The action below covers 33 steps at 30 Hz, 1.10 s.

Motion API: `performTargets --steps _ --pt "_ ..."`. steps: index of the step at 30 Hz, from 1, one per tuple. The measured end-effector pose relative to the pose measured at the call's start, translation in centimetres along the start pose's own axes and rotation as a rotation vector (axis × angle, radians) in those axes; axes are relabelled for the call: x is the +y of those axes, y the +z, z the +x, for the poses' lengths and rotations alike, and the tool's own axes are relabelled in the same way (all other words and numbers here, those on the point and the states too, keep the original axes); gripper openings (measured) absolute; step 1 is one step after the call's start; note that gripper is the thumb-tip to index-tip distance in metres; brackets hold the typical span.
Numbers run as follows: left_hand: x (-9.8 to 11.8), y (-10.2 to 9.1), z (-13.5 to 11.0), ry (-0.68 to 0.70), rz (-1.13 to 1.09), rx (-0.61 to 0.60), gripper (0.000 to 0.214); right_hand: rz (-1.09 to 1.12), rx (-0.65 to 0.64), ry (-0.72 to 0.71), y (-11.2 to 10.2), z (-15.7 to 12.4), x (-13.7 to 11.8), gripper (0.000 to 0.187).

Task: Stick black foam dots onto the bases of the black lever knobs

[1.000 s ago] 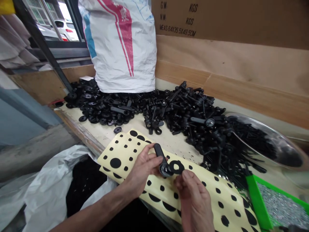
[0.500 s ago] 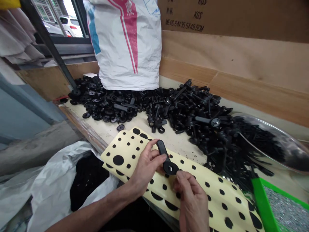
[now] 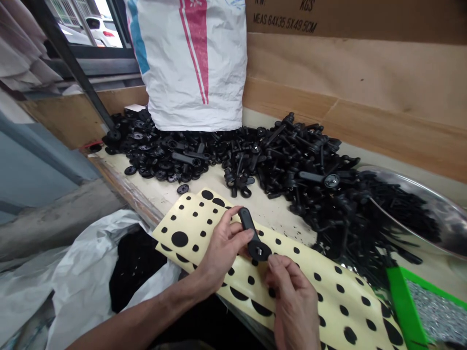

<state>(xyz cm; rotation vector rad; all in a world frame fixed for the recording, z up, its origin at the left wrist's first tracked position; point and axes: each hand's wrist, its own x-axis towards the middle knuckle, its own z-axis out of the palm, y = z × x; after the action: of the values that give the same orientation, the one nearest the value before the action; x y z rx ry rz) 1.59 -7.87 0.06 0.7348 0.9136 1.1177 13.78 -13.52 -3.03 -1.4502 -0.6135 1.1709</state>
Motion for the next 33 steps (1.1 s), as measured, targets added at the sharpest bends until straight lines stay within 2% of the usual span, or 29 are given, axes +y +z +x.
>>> performTargets --steps 8,26,33 --pt "0.09 -0.11 -0.04 -0.001 -0.002 -0.009 0.051 -0.011 0.021 -0.001 0.24 -0.09 -0.23 0.035" --pt "-0.08 0.2 0.24 -0.013 -0.002 0.005 0.051 0.038 -0.022 0.009 0.02 0.11 -0.16 0.034" --pt "-0.31 0.19 0.28 0.005 0.015 0.023 0.051 0.052 0.01 -0.028 0.17 -0.11 -0.29 0.033"
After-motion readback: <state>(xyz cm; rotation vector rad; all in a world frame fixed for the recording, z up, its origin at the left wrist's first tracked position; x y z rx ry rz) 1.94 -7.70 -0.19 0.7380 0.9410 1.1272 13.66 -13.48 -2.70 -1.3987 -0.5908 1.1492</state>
